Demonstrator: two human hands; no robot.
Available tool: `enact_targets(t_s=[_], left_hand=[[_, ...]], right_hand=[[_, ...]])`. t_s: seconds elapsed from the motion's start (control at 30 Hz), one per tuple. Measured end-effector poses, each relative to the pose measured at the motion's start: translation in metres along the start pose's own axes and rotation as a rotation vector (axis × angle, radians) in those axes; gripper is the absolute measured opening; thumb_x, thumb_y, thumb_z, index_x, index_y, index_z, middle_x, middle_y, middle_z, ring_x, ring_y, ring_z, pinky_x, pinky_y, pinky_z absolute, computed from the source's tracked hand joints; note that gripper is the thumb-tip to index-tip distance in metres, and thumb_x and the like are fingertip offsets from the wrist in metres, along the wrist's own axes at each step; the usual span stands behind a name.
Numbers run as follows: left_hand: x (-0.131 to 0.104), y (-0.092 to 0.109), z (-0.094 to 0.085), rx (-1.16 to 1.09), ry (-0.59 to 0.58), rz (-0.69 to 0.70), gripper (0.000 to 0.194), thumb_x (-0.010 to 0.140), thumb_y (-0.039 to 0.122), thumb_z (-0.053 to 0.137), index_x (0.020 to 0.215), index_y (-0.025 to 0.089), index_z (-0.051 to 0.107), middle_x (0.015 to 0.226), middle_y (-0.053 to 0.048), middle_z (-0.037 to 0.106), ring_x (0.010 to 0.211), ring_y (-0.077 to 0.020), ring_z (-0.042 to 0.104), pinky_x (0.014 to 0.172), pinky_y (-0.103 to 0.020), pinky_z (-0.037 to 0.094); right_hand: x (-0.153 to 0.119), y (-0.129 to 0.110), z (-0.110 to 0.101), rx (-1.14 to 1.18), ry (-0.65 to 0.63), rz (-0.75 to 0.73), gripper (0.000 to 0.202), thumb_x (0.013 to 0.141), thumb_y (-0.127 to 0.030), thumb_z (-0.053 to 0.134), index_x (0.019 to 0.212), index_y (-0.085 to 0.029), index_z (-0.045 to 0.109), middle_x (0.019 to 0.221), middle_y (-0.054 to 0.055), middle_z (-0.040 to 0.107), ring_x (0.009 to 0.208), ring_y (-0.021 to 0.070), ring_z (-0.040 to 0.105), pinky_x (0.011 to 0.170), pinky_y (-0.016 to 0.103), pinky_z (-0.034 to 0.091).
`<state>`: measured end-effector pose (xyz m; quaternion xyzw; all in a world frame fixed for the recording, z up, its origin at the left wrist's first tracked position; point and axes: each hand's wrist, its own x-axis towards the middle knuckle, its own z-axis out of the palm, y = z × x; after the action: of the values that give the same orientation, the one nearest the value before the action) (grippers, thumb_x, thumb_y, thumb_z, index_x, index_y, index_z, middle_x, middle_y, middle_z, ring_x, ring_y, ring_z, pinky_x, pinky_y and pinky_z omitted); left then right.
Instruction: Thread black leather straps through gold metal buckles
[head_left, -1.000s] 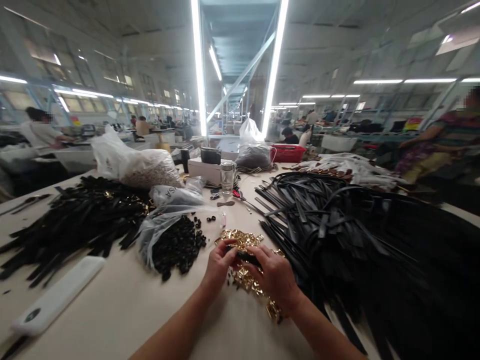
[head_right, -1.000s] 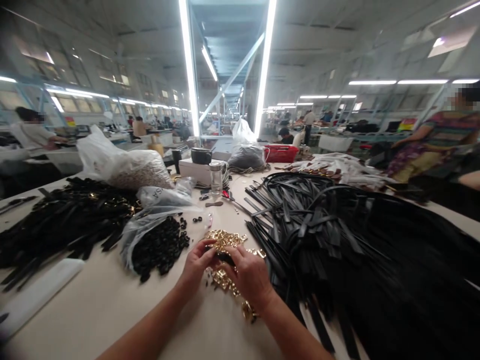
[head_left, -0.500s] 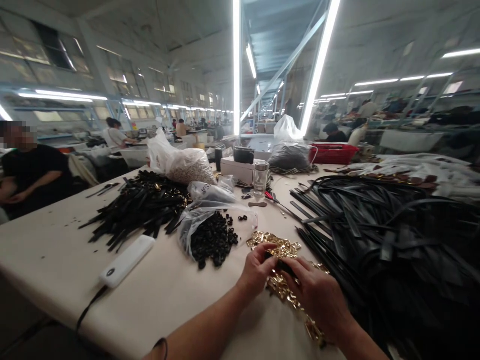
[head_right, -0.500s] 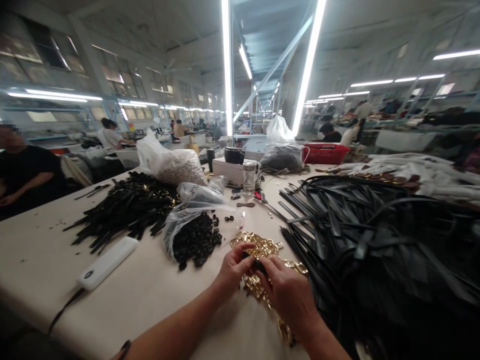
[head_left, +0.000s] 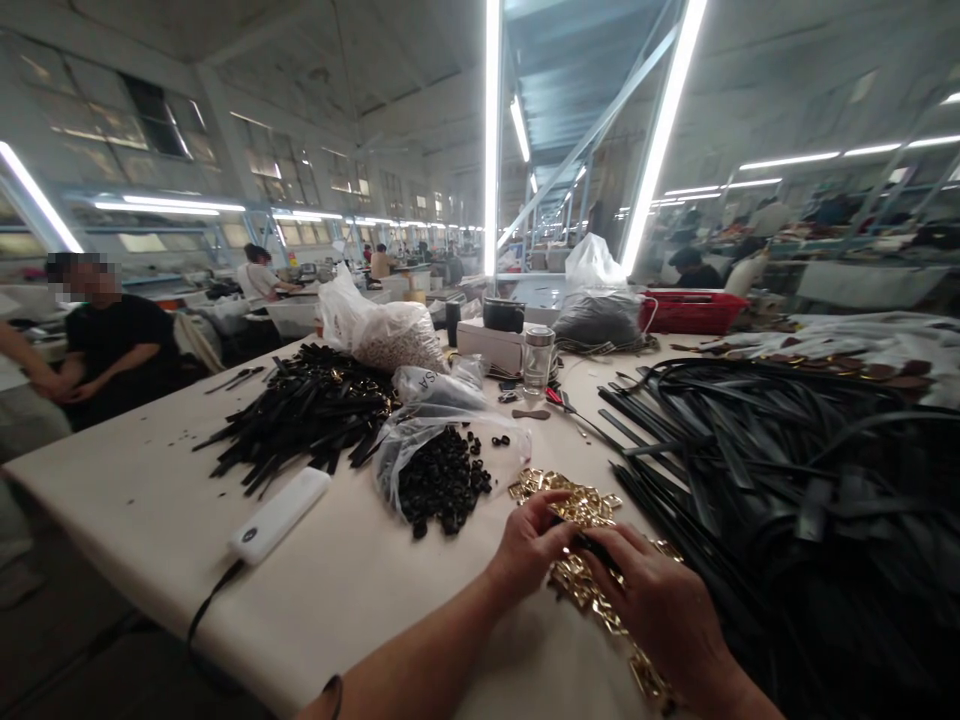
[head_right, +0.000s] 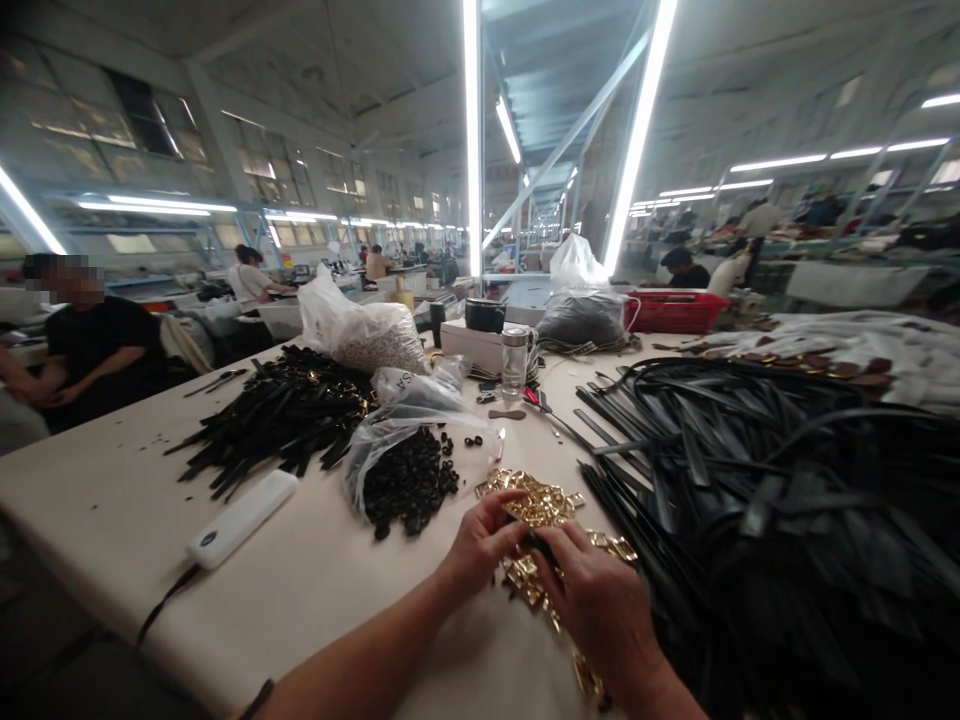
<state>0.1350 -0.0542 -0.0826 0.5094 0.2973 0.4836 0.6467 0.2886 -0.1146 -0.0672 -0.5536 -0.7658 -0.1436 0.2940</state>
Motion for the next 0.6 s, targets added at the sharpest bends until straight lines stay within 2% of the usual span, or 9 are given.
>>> enact_targets(t_s=[0.07, 0.13, 0.2, 0.27, 0.33, 0.47, 0.6], left_hand=[[0.005, 0.009, -0.012, 0.058, -0.008, 0.012, 0.043, 0.072, 0.04, 0.071, 0.105, 0.014, 0.064, 0.068, -0.002, 0.063, 0.058, -0.0121, 0.056, 0.055, -0.023, 0.043], [0.012, 0.024, -0.03, 0.209, 0.028, 0.03, 0.034, 0.077, 0.038, 0.065, 0.099, 0.013, 0.066, 0.072, -0.005, 0.066, 0.063, -0.0147, 0.06, 0.058, -0.024, 0.045], [0.021, 0.04, -0.049, 0.558, 0.046, 0.052, 0.026, 0.082, 0.033, 0.058, 0.096, 0.013, 0.067, 0.078, -0.007, 0.069, 0.068, -0.0164, 0.062, 0.063, -0.026, 0.047], [0.029, 0.053, -0.068, 1.02, 0.023, 0.107, 0.022, 0.082, 0.026, 0.055, 0.096, 0.015, 0.069, 0.085, -0.007, 0.069, 0.075, -0.0175, 0.062, 0.072, -0.028, 0.048], [0.034, 0.06, -0.081, 1.241, -0.01, 0.135, 0.021, 0.077, 0.017, 0.058, 0.093, 0.017, 0.071, 0.09, -0.007, 0.069, 0.083, -0.0196, 0.062, 0.082, -0.031, 0.045], [0.039, 0.055, -0.094, 1.357, -0.081, 0.11, 0.02, 0.068, 0.009, 0.062, 0.081, 0.02, 0.074, 0.086, -0.006, 0.067, 0.088, -0.0211, 0.061, 0.087, -0.03, 0.043], [0.039, 0.05, -0.093, 1.386, -0.078, 0.098, 0.016, 0.07, 0.011, 0.061, 0.077, 0.019, 0.074, 0.085, -0.007, 0.067, 0.088, -0.0216, 0.062, 0.087, -0.031, 0.044]], right_hand=[[0.001, -0.002, -0.005, -0.016, 0.005, -0.011, 0.03, 0.095, -0.037, 0.041, 0.09, -0.022, 0.066, 0.082, 0.004, 0.067, 0.061, 0.0147, 0.064, 0.053, 0.025, 0.04], [0.002, -0.004, -0.012, -0.029, 0.008, -0.027, 0.029, 0.095, -0.033, 0.041, 0.086, -0.022, 0.066, 0.078, 0.003, 0.067, 0.06, 0.0141, 0.063, 0.054, 0.026, 0.038], [0.003, -0.008, -0.02, -0.037, 0.011, -0.052, 0.028, 0.095, -0.031, 0.041, 0.086, -0.023, 0.066, 0.078, 0.003, 0.066, 0.061, 0.0137, 0.062, 0.055, 0.026, 0.036], [0.003, -0.013, -0.027, -0.044, 0.008, -0.084, 0.026, 0.095, -0.029, 0.042, 0.086, -0.023, 0.066, 0.077, 0.002, 0.066, 0.062, 0.0135, 0.061, 0.056, 0.027, 0.035], [0.002, -0.019, -0.032, -0.049, -0.011, -0.099, 0.025, 0.094, -0.026, 0.043, 0.082, -0.023, 0.064, 0.073, 0.002, 0.064, 0.059, 0.0133, 0.059, 0.055, 0.027, 0.033], [-0.001, -0.027, -0.031, 0.042, -0.129, -0.023, 0.019, 0.089, -0.025, 0.047, 0.075, -0.023, 0.06, 0.071, 0.0, 0.06, 0.055, 0.0127, 0.057, 0.051, 0.026, 0.031], [-0.001, -0.028, -0.024, 0.215, -0.225, 0.111, 0.011, 0.086, -0.025, 0.051, 0.078, -0.024, 0.059, 0.076, -0.001, 0.062, 0.063, 0.0136, 0.06, 0.055, 0.024, 0.038]])
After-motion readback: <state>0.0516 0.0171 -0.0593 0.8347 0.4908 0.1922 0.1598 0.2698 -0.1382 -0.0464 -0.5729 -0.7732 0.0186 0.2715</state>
